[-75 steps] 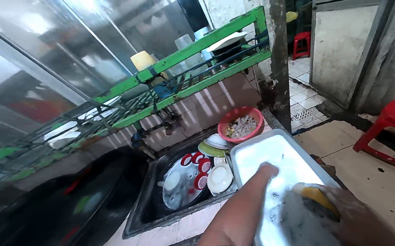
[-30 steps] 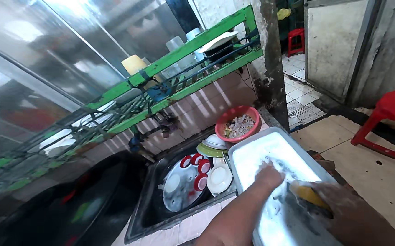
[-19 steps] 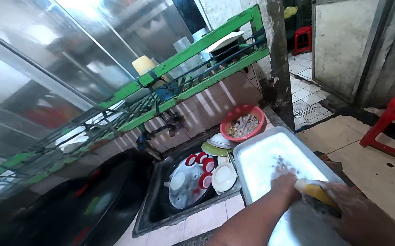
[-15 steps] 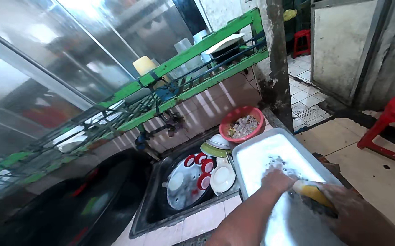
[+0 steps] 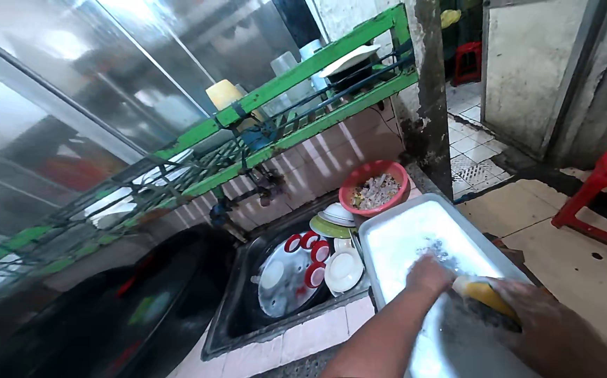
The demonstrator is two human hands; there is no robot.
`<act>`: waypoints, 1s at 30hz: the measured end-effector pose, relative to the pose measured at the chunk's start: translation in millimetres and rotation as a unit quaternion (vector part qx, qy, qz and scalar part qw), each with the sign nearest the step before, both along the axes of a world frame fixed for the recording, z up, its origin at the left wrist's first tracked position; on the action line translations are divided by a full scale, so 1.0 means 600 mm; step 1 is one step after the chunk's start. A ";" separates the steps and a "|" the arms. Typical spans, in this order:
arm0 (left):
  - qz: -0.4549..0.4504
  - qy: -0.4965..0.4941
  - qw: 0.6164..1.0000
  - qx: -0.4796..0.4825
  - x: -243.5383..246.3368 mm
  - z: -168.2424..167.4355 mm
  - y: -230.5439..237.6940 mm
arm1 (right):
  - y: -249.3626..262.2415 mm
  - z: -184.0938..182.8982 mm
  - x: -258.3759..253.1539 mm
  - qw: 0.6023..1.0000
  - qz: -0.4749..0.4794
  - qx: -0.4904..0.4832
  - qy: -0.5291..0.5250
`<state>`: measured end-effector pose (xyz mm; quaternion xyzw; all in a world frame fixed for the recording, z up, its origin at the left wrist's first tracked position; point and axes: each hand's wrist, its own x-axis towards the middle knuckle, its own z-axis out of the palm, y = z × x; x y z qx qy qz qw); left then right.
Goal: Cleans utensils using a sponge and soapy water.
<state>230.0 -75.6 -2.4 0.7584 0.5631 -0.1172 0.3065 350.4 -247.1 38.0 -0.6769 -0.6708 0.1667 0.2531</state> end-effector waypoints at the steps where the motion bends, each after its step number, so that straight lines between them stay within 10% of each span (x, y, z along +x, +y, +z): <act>1: 0.020 0.001 1.000 0.007 -0.004 -0.002 0.010 | 0.000 -0.003 0.000 1.000 -0.002 0.005 -0.001; 10: -0.050 0.016 0.997 0.063 0.027 -0.009 -0.002 | 0.002 -0.001 -0.001 1.000 -0.008 -0.009 0.002; 30: 0.101 -0.060 0.991 -0.061 -0.042 0.028 0.111 | 0.004 0.007 -0.002 0.998 0.000 -0.070 -0.001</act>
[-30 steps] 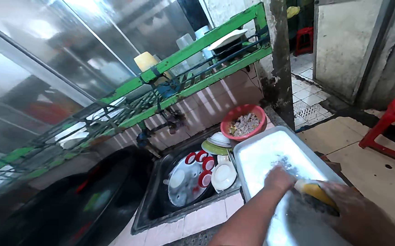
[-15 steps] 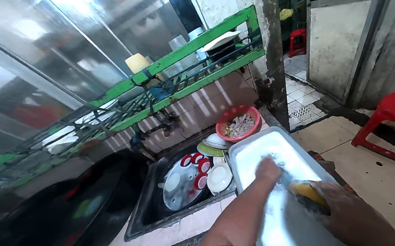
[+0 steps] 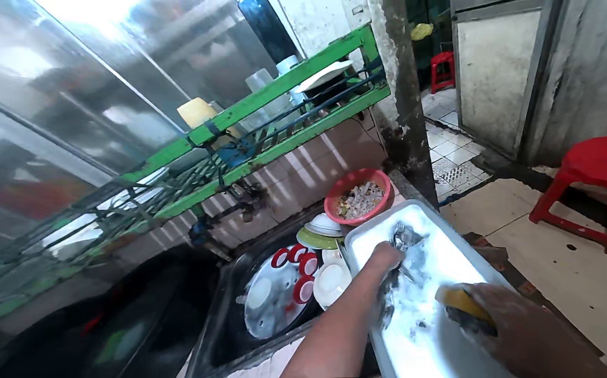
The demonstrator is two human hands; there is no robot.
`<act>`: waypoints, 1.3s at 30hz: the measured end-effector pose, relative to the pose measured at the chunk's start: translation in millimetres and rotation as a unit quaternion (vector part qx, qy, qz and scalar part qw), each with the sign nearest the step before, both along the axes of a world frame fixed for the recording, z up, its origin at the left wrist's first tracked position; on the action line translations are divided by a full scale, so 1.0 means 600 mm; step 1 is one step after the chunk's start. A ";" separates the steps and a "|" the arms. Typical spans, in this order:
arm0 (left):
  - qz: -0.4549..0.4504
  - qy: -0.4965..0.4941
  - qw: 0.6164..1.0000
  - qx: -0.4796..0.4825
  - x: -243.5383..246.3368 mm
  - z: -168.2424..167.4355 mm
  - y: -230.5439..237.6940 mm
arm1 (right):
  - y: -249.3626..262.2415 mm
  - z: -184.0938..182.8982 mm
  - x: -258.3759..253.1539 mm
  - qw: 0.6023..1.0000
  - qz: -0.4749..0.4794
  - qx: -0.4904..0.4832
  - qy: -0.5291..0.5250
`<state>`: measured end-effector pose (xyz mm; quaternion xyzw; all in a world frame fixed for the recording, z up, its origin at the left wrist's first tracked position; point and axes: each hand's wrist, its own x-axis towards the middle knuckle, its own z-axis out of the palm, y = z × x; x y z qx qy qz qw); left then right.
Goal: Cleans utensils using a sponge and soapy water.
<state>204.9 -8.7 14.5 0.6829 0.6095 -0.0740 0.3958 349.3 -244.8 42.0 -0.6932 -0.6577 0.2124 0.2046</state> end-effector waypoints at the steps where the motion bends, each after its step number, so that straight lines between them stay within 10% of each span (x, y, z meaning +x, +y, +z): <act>1: -0.008 0.005 1.000 0.006 0.005 -0.010 -0.007 | 0.000 -0.001 0.000 1.000 0.001 0.004 -0.001; 6: -0.081 0.046 0.995 0.046 0.027 -0.029 -0.036 | 0.000 0.000 -0.004 1.000 -0.002 0.018 0.002; 19: 0.172 -0.199 0.953 -0.148 -0.032 -0.040 0.011 | 0.011 0.008 -0.008 0.993 -0.004 -0.108 -0.044; 34: 0.069 -0.480 0.869 -0.096 -0.085 0.040 -0.040 | 0.018 0.004 -0.014 0.986 -0.050 -0.147 -0.059; 39: -0.013 -0.343 0.930 -0.131 -0.089 0.019 -0.041 | 0.023 -0.004 -0.016 0.980 -0.069 -0.177 -0.064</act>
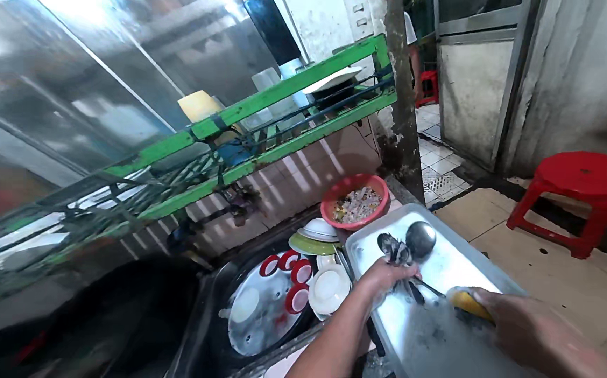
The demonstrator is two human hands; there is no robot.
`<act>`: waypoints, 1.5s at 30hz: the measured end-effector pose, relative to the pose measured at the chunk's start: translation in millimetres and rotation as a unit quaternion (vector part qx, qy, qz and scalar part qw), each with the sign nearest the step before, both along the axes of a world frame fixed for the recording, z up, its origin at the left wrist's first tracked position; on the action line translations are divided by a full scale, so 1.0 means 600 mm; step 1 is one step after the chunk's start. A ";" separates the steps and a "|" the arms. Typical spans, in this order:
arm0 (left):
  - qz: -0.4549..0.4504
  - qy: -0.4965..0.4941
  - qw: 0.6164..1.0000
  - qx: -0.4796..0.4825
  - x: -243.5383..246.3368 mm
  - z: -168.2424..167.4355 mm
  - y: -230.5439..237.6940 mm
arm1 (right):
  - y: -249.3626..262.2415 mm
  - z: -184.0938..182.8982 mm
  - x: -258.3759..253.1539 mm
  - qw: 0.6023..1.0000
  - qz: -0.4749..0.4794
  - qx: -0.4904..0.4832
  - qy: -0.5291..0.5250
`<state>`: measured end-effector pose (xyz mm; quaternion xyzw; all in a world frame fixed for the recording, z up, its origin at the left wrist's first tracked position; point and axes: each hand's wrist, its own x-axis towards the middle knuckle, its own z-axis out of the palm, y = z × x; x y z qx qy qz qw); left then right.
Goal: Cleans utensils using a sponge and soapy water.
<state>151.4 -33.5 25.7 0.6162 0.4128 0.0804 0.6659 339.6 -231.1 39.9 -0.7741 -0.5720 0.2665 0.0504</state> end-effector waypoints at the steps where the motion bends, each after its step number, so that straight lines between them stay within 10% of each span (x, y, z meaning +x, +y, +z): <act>1: 0.012 0.004 1.000 -0.009 0.004 0.001 0.000 | 0.000 -0.007 0.001 1.000 0.005 0.016 -0.002; 14: 0.290 -0.247 0.914 -0.139 0.001 0.050 0.068 | 0.012 -0.027 -0.001 0.992 0.025 0.125 0.007; 19: 0.367 -0.304 0.866 -0.151 0.005 0.054 0.059 | 0.015 -0.012 -0.003 0.973 -0.114 0.152 0.132; 22: 0.410 -0.368 0.820 -0.158 0.009 0.057 0.060 | 0.016 0.012 -0.048 0.851 -0.308 0.230 0.358; 27: 0.434 -0.409 0.785 -0.169 0.019 0.070 0.033 | 0.056 0.035 -0.172 0.639 -0.321 0.317 0.623; 36: 0.359 -0.431 0.806 -0.189 -0.011 0.074 -0.019 | 0.131 -0.017 -0.157 0.469 -0.343 0.344 0.738; 45: 0.427 -0.474 0.754 -0.157 -0.052 0.086 0.039 | 0.136 0.006 -0.106 0.547 -0.405 0.358 0.640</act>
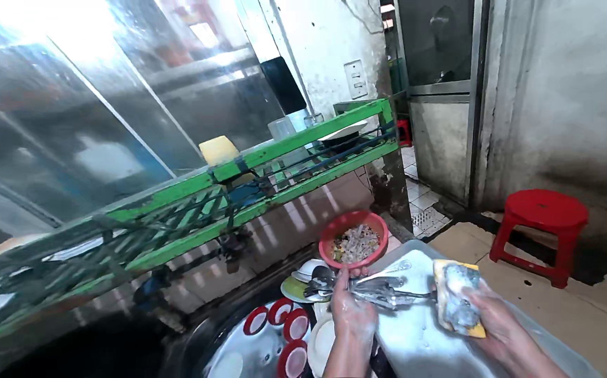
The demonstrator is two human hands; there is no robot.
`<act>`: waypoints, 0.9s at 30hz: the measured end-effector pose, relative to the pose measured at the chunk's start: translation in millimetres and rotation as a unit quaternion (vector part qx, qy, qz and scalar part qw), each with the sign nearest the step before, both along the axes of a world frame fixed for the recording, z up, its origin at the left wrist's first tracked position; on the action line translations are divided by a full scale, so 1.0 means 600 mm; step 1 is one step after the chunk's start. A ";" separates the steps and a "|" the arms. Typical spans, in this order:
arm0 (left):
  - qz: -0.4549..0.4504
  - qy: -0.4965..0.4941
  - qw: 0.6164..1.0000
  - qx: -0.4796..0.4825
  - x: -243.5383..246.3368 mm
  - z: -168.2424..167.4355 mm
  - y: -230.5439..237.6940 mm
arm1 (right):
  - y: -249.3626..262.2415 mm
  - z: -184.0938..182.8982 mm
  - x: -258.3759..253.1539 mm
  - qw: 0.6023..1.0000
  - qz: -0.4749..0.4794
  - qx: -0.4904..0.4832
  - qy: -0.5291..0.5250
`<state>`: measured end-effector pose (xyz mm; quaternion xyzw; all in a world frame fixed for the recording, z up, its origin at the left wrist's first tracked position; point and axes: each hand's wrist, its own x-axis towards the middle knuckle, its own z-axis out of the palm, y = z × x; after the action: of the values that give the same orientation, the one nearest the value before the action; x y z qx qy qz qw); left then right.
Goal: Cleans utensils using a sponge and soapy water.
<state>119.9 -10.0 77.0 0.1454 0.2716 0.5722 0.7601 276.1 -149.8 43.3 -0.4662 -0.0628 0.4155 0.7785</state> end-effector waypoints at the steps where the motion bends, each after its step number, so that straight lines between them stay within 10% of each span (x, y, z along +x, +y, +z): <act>1: 0.007 0.001 1.000 -0.002 -0.003 0.001 0.006 | -0.004 0.001 0.010 0.999 -0.006 -0.019 -0.028; 6: 0.024 0.101 0.992 0.071 -0.017 0.015 0.037 | -0.041 0.046 0.077 0.943 0.056 -0.188 -0.270; 13: -0.346 0.393 0.845 0.107 0.051 0.020 -0.054 | -0.017 0.153 0.077 0.750 0.292 -0.277 -0.525; 21: -0.368 0.310 0.870 0.106 0.076 -0.032 -0.106 | 0.038 0.125 0.063 0.880 0.213 -0.160 -0.394; 27: -0.133 0.186 0.972 0.052 0.056 -0.030 -0.056 | -0.007 0.099 0.059 0.974 0.149 -0.031 -0.170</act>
<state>153.2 -43.7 58.8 0.3237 0.3564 0.4422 0.7568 311.3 -153.8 102.7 -0.5391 -0.2503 0.4432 0.6711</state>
